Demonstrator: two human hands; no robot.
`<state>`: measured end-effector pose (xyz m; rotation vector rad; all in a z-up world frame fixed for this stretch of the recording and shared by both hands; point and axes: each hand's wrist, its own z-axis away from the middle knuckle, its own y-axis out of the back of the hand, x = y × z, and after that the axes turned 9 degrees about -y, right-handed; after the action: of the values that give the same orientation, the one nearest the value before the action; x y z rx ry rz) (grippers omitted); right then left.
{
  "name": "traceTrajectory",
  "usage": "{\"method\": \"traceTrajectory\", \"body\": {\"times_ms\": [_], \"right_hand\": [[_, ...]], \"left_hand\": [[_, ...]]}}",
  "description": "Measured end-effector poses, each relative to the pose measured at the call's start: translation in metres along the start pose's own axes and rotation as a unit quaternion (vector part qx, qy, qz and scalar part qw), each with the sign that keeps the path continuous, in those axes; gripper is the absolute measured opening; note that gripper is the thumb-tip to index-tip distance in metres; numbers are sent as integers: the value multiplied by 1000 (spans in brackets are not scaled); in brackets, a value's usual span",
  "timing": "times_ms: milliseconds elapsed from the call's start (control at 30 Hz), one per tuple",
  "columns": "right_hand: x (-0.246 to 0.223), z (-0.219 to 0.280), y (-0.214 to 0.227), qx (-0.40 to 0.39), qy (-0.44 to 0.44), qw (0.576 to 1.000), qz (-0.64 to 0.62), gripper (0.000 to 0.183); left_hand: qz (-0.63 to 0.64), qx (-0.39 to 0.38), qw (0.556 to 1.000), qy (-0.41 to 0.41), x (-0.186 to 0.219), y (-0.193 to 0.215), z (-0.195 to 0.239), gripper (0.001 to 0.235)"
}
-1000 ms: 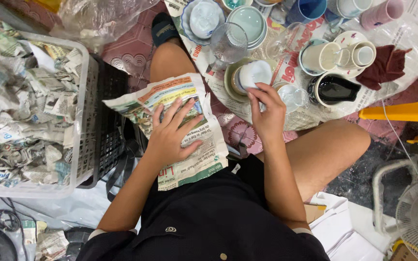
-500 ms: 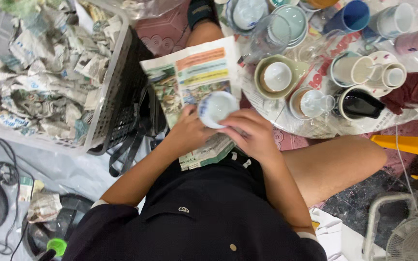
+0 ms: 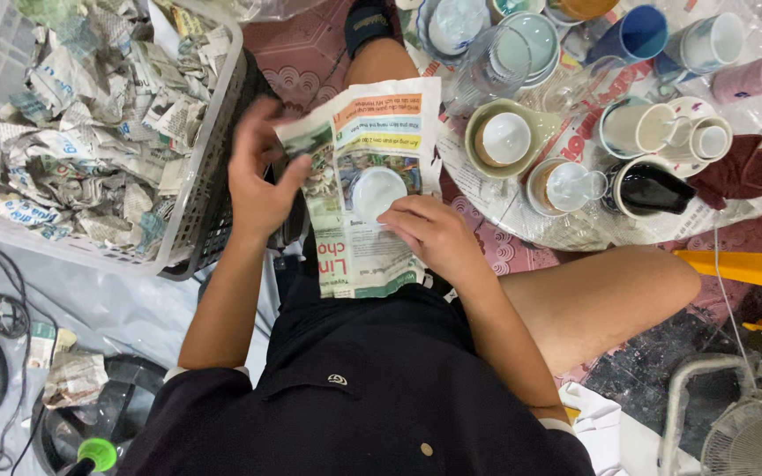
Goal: The person sits on the floor and wraps various small dishes, including bowls and cups, with newspaper. They pick up each item, fold a sheet of newspaper around it, and place the wrapped item on a nearby table.
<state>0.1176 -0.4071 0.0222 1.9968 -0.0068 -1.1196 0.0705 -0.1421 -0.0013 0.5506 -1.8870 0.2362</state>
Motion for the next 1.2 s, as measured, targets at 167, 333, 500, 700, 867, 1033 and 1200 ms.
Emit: {"method": "traceTrajectory", "body": {"times_ms": [167, 333, 500, 700, 867, 1033, 1200], "right_hand": [[-1, 6, -4, 21, -17, 1000, 3, 20], [-1, 6, -10, 13, -10, 1000, 16, 22], [0, 10, -13, 33, -21, 999, 31, 25], [2, 11, -17, 11, 4, 999, 29, 23], [5, 14, -12, 18, -16, 1000, -8, 20], [20, 4, 4, 251, -125, 951, -131, 40], [35, -6, 2, 44, -152, 952, -260, 54]], "left_hand": [[-85, -64, 986, -128, -2, -3, 8, 16], [-124, -260, 903, -318, 32, 1, 15, 14], [-175, -297, 892, -291, 48, -9, 19, 13], [-206, -211, 936, -192, 38, -28, 12, 18], [-187, -230, 953, -67, 44, -37, -3, 38], [-260, -230, 931, -110, 47, -46, -1, 30], [-298, -211, 925, -104, 46, -52, 5, 20]]}}
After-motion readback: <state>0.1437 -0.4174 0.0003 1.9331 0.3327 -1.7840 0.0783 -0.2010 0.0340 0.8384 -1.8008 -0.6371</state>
